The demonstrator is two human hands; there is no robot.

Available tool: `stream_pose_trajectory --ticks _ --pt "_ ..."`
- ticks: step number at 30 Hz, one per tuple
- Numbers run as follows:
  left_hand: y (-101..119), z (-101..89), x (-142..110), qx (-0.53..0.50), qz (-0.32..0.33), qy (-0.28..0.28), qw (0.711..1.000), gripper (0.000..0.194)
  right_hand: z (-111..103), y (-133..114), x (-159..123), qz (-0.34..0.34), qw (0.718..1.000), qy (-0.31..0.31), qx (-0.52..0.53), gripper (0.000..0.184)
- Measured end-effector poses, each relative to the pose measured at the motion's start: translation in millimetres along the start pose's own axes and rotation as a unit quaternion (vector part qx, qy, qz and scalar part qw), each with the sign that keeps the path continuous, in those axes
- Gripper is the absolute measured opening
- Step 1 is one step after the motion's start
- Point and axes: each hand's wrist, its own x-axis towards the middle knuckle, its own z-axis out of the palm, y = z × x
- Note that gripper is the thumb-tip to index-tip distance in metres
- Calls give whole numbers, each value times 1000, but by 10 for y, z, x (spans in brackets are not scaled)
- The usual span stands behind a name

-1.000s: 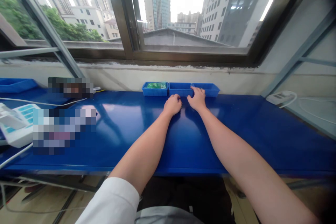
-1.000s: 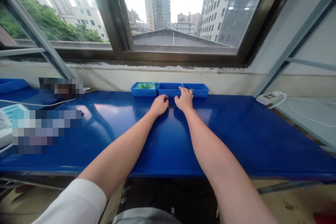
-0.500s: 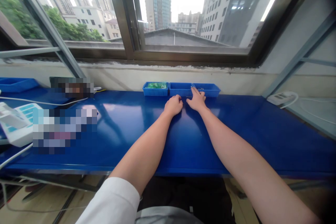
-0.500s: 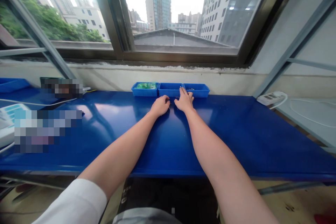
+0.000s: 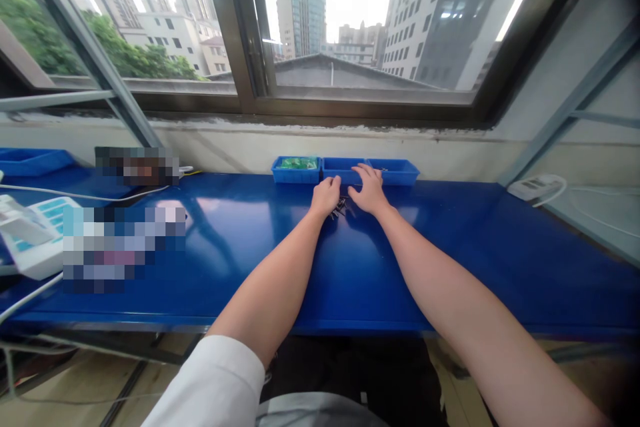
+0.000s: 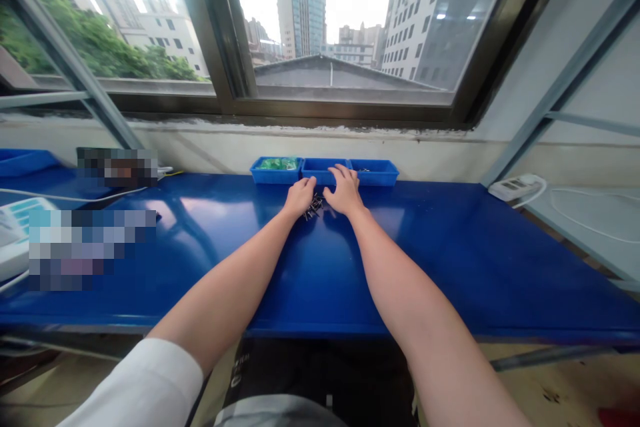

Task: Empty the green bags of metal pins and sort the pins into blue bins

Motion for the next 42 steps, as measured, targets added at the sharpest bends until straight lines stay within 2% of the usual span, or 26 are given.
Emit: stream_pose_trajectory --ticks 2,4,8,11,18,21,26,29,32,35,42 --pt "-53 -1 63 -77 -37 38 996 48 -1 -84 -7 -60 997 -32 28 56" --pt "-117 10 126 -146 -63 64 985 53 16 -179 -23 -94 990 -97 39 62" --pt "-210 32 209 -219 -101 81 967 59 72 -352 -68 -106 966 -235 26 79" --pt "-220 25 223 -228 -108 81 964 59 81 -430 -90 -102 956 -276 17 80" --pt "-186 -7 185 -190 -93 47 976 54 23 -493 -109 -127 947 -296 -1 67" --pt "-161 -21 156 -173 -79 40 981 51 19 -490 -108 -143 944 -298 -1 53" --pt "-36 -64 41 -65 -30 0 997 45 25 -391 -84 -151 938 -308 45 34" --pt "44 -61 -43 13 7 -36 999 44 26 -277 -71 -135 943 -294 80 32" --pt "86 -27 -104 74 88 -77 990 44 4 -158 -63 -106 953 -270 86 31" --pt "92 6 -129 94 153 -94 979 40 -25 -69 -58 -77 965 -243 60 29" --pt "46 32 -95 108 158 -87 978 32 -3 12 -48 -98 974 -201 34 27"
